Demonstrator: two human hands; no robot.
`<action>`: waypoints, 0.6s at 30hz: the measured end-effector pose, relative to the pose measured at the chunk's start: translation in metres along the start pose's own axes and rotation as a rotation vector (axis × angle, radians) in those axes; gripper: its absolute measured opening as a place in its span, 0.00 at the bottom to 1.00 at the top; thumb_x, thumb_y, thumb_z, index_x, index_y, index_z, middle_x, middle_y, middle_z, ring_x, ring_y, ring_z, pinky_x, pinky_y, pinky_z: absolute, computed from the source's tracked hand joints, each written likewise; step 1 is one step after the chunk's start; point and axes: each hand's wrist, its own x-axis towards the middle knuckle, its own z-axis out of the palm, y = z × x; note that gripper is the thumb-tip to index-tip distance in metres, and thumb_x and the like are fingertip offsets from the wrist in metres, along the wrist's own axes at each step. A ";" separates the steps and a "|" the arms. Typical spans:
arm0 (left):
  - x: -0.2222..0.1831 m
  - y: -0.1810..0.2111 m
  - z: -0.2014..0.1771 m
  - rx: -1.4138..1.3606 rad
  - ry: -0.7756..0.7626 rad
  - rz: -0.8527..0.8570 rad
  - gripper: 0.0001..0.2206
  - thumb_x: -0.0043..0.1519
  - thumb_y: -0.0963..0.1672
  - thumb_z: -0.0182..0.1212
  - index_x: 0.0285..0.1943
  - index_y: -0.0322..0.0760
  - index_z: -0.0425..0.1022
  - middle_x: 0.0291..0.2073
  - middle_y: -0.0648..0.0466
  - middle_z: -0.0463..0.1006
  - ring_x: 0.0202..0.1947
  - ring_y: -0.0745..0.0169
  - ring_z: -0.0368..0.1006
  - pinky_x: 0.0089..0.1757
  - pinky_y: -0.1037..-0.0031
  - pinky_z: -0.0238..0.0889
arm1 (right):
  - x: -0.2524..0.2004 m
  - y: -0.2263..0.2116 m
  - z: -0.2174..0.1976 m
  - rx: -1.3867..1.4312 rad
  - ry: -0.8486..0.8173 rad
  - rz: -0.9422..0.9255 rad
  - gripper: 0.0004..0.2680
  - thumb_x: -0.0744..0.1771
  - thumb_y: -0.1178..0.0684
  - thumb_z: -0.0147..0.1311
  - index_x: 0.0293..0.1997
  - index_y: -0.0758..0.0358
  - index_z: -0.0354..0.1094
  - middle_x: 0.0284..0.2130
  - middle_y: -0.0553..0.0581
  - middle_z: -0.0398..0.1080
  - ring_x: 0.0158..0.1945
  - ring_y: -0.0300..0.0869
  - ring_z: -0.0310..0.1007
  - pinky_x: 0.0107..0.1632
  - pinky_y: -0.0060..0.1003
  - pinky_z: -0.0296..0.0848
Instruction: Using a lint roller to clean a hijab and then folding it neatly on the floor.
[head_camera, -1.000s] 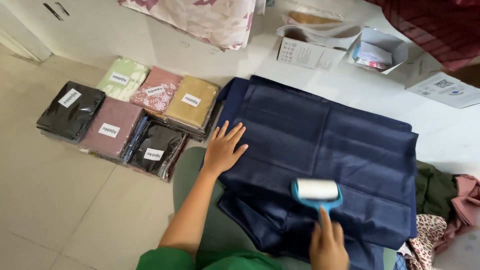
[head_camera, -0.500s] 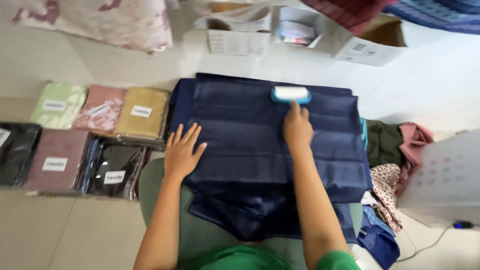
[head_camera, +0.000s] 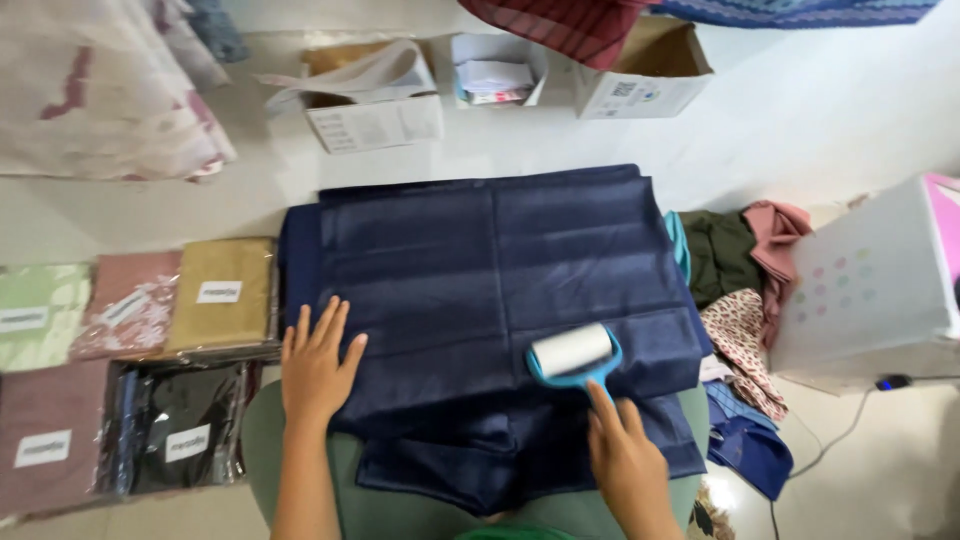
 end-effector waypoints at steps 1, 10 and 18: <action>0.001 0.000 0.000 -0.005 -0.006 0.006 0.28 0.66 0.56 0.50 0.74 0.47 0.65 0.73 0.63 0.65 0.75 0.45 0.54 0.67 0.54 0.46 | 0.000 0.014 -0.002 -0.006 -0.001 0.008 0.22 0.66 0.52 0.55 0.68 0.38 0.61 0.37 0.49 0.69 0.23 0.51 0.73 0.27 0.47 0.70; -0.002 -0.002 0.004 0.012 -0.058 -0.042 0.29 0.66 0.57 0.47 0.76 0.50 0.63 0.74 0.65 0.63 0.76 0.50 0.52 0.68 0.56 0.44 | 0.144 0.034 0.045 0.018 0.101 0.078 0.17 0.68 0.52 0.52 0.66 0.47 0.63 0.43 0.62 0.69 0.33 0.64 0.73 0.34 0.57 0.71; 0.001 -0.004 0.004 0.015 -0.120 -0.081 0.30 0.66 0.59 0.43 0.77 0.52 0.61 0.75 0.66 0.61 0.78 0.52 0.49 0.69 0.56 0.40 | 0.268 0.009 0.093 0.119 0.135 0.087 0.16 0.69 0.53 0.48 0.66 0.50 0.61 0.41 0.65 0.67 0.32 0.63 0.75 0.37 0.57 0.74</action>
